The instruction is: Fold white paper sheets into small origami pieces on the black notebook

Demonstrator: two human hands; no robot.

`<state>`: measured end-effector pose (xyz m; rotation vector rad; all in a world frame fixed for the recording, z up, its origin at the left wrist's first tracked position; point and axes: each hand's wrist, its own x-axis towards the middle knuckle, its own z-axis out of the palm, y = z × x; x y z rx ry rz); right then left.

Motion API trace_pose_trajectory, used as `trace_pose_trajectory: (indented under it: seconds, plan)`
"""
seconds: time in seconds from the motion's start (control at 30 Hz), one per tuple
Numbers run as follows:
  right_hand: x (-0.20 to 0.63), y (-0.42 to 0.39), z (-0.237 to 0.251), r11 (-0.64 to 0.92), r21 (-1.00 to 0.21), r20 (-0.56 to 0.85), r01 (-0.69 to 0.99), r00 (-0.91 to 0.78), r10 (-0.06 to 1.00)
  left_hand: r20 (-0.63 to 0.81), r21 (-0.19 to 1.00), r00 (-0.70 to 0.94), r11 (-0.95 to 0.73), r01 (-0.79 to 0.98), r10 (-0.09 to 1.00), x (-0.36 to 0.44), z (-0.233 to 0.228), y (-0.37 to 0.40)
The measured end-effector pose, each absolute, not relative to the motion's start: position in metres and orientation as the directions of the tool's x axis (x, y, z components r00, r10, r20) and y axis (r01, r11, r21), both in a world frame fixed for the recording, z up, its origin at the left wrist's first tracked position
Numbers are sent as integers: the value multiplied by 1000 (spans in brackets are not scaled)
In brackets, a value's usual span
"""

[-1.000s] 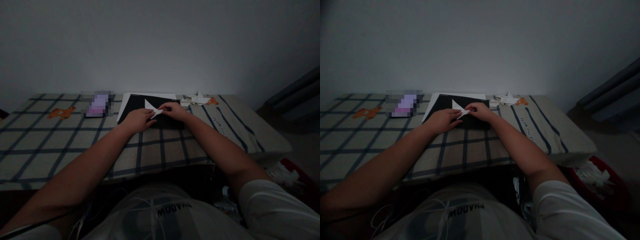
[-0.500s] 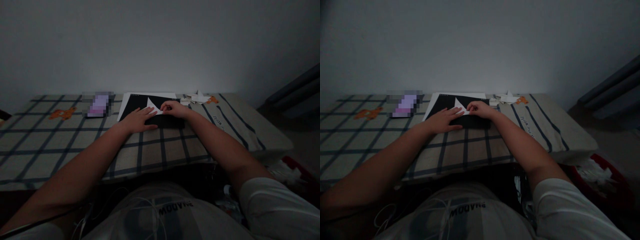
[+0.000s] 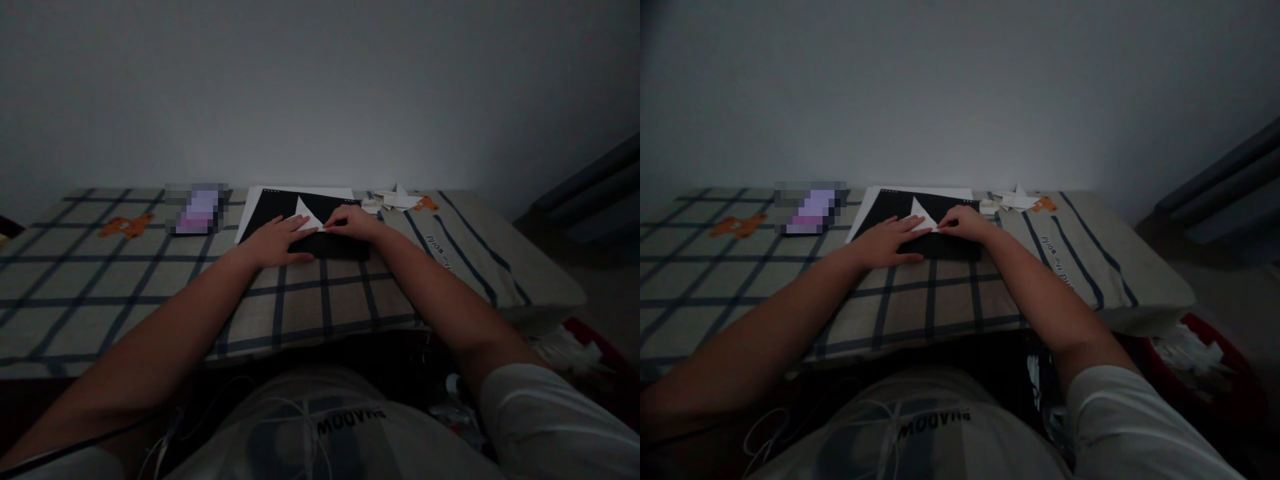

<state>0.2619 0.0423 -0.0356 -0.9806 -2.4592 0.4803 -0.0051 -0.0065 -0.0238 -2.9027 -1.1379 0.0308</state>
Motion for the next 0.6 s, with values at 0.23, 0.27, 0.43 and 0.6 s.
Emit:
trace_pose_trajectory:
  seconds: [0.23, 0.27, 0.43, 0.6]
  plan:
    - [258, 42, -34, 776, -418, 287, 472, -742, 606, 139, -7, 762, -769, 640, 633, -9, -24, -1]
    - [259, 42, -34, 775, -430, 282, 464, -746, 603, 163, -8, 771, -780, 625, 616, -9, -24, -1]
    - [260, 45, -37, 760, -451, 316, 468, -713, 626, 178, -21, 801, -811, 584, 572, -9, -24, 1]
    - [257, 48, -44, 784, -382, 384, 489, -687, 616, 150, -87, 807, -806, 586, 571, -5, -24, -5]
